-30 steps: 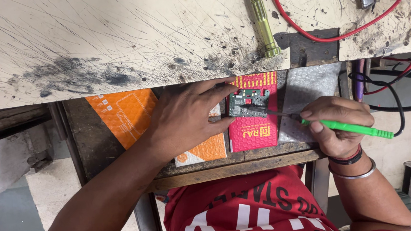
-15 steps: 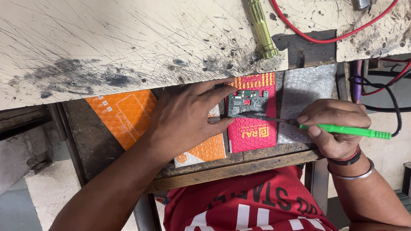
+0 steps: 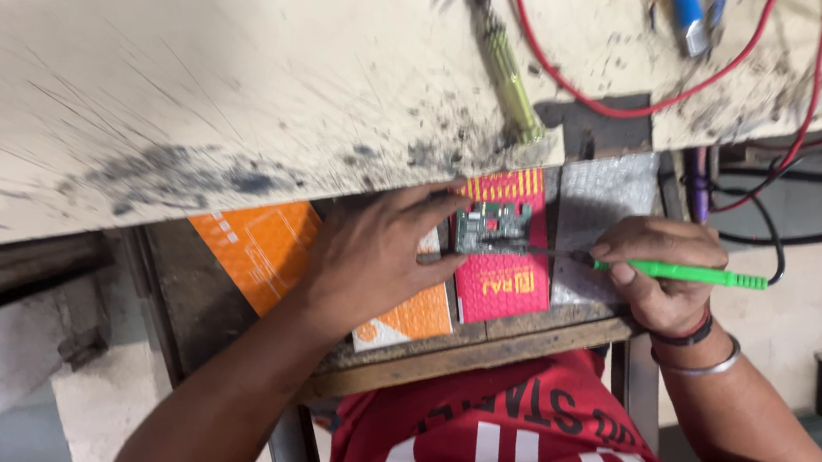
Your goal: The person solders components on a green circuit board at a repair workbench. They hold the board with tweezers in one hand while applying a soldering iron to the board's contacts, repositioning the board on a pink mat and continuing to solder different points.
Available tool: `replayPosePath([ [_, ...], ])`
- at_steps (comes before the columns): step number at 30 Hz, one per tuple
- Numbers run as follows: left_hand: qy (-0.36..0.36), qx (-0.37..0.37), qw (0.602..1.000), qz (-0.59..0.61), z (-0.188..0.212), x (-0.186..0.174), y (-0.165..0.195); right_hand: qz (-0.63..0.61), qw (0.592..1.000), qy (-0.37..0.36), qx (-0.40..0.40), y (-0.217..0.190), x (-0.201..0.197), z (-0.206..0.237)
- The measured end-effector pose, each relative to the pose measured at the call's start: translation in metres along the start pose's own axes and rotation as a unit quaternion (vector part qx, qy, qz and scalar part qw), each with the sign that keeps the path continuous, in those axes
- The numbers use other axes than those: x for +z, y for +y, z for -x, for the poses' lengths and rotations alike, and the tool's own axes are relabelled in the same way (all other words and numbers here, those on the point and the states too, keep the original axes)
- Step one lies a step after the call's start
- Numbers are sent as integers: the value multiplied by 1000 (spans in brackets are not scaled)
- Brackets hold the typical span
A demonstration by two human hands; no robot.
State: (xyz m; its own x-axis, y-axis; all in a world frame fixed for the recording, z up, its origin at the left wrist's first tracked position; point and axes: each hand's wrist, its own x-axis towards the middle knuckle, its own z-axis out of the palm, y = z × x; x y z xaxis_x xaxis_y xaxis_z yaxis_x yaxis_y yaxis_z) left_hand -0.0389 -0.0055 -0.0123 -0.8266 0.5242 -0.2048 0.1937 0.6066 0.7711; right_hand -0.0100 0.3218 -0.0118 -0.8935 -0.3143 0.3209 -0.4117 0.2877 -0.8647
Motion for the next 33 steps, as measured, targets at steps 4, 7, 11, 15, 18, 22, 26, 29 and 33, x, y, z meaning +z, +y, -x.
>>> replayPosePath([
  [4,-4,-6,1000,5,-2,-4,4,-56,996,67,22,2,2,4],
  [7,-18,-26,999,-26,-1,-8,12,-104,986,130,-2,6,3,7],
  [11,6,17,992,-123,4,-13,28,-91,984,155,-1,15,1,15],
  [15,59,71,981,-172,11,-11,38,-123,979,159,-26,38,4,15],
  [18,111,86,966,-216,14,-1,38,-84,987,133,-26,54,-5,5],
  [22,128,101,957,-239,9,13,24,46,992,63,99,65,-4,-38],
  [26,137,127,950,-249,5,16,5,122,971,13,204,51,11,-65],
  [29,107,128,964,-209,4,13,-5,146,961,-2,233,34,19,-76],
  [33,79,131,972,-181,5,7,-8,152,958,3,244,29,19,-77],
])
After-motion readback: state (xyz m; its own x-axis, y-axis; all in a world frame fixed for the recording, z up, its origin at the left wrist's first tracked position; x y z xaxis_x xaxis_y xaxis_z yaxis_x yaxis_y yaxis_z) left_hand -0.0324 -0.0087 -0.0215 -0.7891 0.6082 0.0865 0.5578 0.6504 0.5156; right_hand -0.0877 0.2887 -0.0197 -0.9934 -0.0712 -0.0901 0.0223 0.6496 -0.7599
